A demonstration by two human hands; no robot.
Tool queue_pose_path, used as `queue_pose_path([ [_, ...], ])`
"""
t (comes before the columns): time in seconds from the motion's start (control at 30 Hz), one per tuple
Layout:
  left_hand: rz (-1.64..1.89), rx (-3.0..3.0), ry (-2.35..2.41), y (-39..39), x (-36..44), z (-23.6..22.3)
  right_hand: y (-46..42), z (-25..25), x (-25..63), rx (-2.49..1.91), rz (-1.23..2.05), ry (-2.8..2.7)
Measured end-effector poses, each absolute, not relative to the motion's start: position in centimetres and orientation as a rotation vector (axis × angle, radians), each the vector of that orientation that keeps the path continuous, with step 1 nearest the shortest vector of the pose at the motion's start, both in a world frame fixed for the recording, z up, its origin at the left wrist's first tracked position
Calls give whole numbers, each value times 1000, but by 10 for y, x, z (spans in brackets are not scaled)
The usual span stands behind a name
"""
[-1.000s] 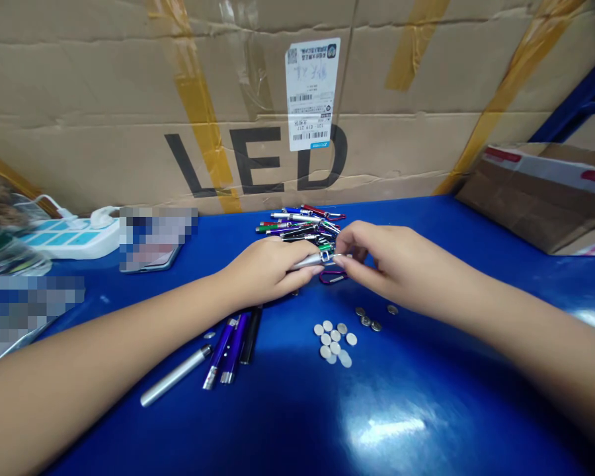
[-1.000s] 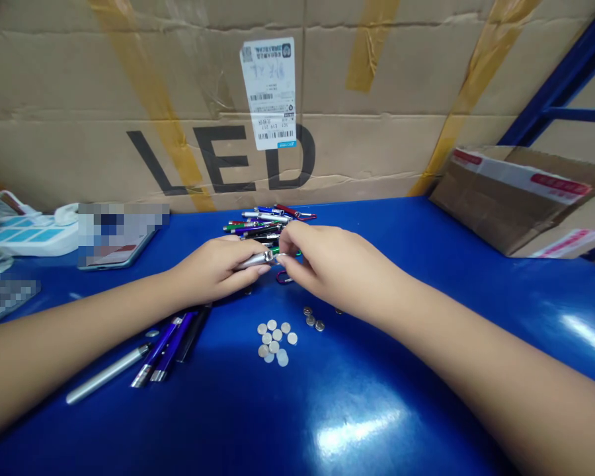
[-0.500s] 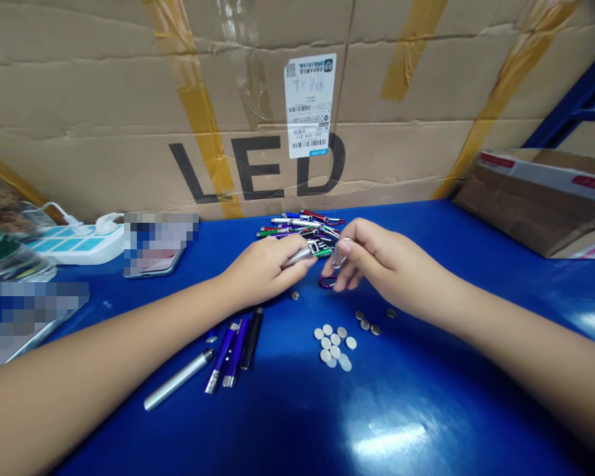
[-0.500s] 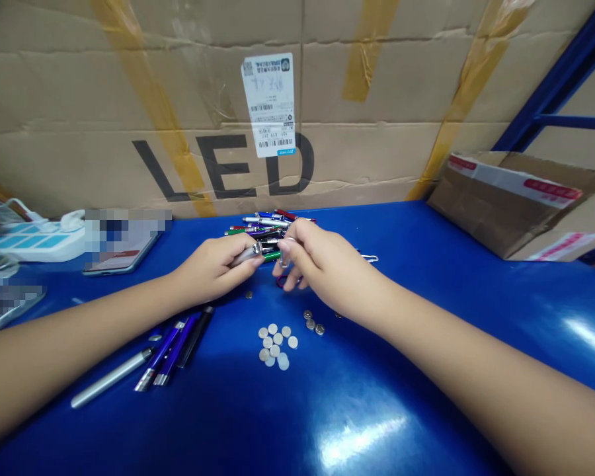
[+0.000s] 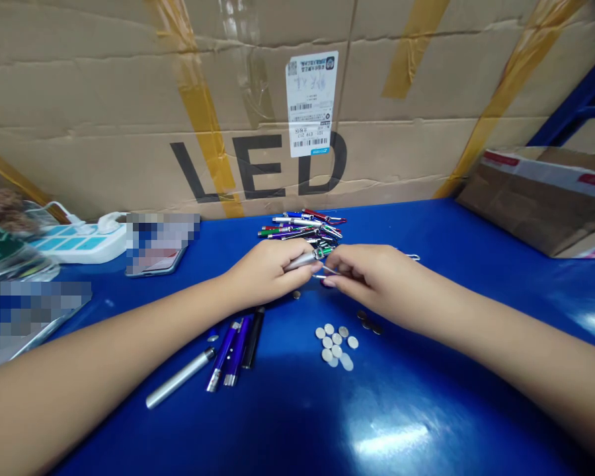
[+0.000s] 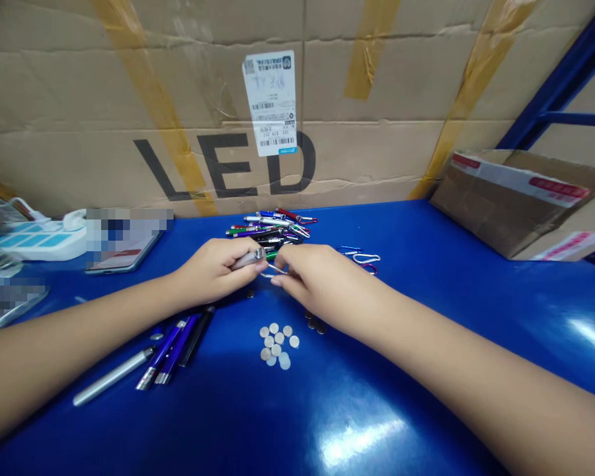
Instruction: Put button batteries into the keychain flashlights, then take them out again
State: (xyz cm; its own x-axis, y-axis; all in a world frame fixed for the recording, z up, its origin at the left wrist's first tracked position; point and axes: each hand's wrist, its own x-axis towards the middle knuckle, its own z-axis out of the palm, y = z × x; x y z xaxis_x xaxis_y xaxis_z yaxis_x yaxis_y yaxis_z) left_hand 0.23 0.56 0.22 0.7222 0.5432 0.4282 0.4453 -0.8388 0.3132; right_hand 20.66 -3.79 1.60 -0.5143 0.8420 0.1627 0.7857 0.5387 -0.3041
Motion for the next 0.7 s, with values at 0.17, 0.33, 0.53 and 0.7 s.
queue_pose_path([
  [0.17,825,2666,931,3,7,4,-39,18,208,-1452,-142,-2620],
  [0.33,756,2673,940,4,7,7,-44,13,203,-1455,-529,-2706],
  [0.53,402,2764,923,10,0,12,-38,21,210,-1636,-364,-2636],
  [0.7,199,2867,949,16,-1,9,-27,23,226,-1658,-114,-2493],
])
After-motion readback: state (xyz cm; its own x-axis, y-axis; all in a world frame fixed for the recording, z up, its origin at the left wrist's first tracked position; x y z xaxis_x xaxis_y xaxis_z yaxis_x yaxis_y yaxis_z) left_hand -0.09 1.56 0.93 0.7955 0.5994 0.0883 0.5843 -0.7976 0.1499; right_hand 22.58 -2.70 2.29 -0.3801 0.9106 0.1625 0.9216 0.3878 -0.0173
